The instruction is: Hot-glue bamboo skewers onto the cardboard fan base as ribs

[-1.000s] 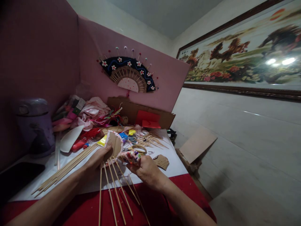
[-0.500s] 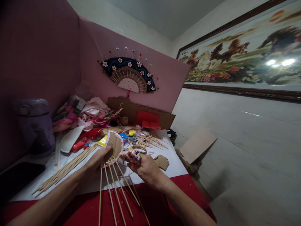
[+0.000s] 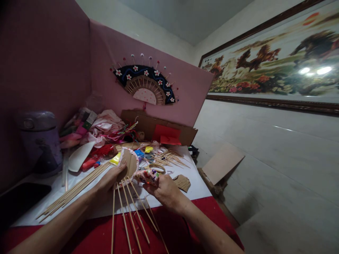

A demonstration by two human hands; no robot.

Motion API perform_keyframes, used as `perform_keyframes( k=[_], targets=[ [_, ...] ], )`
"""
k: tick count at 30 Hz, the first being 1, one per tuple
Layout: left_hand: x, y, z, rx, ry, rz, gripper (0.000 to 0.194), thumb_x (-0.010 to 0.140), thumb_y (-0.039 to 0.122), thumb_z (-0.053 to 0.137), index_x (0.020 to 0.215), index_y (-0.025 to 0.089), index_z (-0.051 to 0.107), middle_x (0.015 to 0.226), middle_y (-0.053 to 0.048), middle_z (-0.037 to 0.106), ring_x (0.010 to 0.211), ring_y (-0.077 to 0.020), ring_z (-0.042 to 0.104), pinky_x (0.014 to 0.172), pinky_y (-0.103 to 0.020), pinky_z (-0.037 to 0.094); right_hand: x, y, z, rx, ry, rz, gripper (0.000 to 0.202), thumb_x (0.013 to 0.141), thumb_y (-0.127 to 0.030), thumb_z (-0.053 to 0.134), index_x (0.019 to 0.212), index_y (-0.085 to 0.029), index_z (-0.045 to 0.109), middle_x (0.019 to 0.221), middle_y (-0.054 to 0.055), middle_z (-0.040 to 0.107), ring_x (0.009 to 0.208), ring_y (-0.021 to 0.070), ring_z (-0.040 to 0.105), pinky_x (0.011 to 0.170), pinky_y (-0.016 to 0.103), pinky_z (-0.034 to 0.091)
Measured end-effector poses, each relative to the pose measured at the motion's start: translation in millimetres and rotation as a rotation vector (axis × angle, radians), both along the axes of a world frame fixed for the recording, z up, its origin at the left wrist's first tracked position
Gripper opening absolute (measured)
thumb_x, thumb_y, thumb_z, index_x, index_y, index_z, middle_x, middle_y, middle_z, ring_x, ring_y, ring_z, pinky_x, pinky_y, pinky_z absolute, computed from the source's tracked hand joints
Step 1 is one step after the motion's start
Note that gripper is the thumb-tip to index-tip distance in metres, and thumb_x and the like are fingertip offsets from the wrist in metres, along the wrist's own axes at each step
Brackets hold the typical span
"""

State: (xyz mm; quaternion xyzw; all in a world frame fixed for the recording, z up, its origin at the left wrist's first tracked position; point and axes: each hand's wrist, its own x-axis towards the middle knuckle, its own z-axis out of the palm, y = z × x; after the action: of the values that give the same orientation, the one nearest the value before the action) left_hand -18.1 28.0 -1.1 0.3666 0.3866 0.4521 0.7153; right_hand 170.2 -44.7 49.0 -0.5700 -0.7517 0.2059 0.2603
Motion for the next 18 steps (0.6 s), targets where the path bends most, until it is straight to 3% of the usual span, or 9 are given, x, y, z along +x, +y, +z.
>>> perform_keyframes(
  k=[6, 11, 18],
  targets=[
    [0.0, -0.5, 1.0, 0.009, 0.004, 0.004, 0.038, 0.081, 0.040, 0.055, 0.095, 0.006, 0.064, 0.072, -0.015, 0.070, 0.052, -0.0223, 0.065, 0.050, -0.034, 0.054, 1.6, 3.8, -3.6, 0.041, -0.061, -0.085, 0.026, 0.076, -0.037, 0.058, 0.060, -0.016, 0.061, 0.053, -0.002, 0.049, 0.048, 0.0088, 0.034, 0.046, 0.020, 0.028],
    [0.1, 0.3, 0.8, 0.006, 0.003, 0.018, 0.035, 0.082, 0.039, 0.053, 0.092, 0.008, 0.065, 0.071, -0.014, 0.071, 0.055, -0.0217, 0.065, 0.052, -0.033, 0.054, 3.3, 6.2, -5.4, 0.094, -0.088, -0.117, 0.025, 0.074, -0.035, 0.059, 0.060, -0.016, 0.061, 0.053, -0.001, 0.051, 0.049, 0.0096, 0.038, 0.047, 0.021, 0.029],
    [-0.1, 1.6, -2.1, 0.028, 0.006, -0.001, 0.036, 0.082, 0.039, 0.053, 0.096, 0.006, 0.063, 0.070, -0.014, 0.070, 0.052, -0.0213, 0.064, 0.052, -0.034, 0.055, -1.8, 0.1, -0.7, 0.019, 0.030, -0.005, 0.022, 0.079, -0.034, 0.055, 0.072, -0.016, 0.066, 0.060, -0.002, 0.054, 0.054, 0.0105, 0.041, 0.051, 0.020, 0.033]
  ],
)
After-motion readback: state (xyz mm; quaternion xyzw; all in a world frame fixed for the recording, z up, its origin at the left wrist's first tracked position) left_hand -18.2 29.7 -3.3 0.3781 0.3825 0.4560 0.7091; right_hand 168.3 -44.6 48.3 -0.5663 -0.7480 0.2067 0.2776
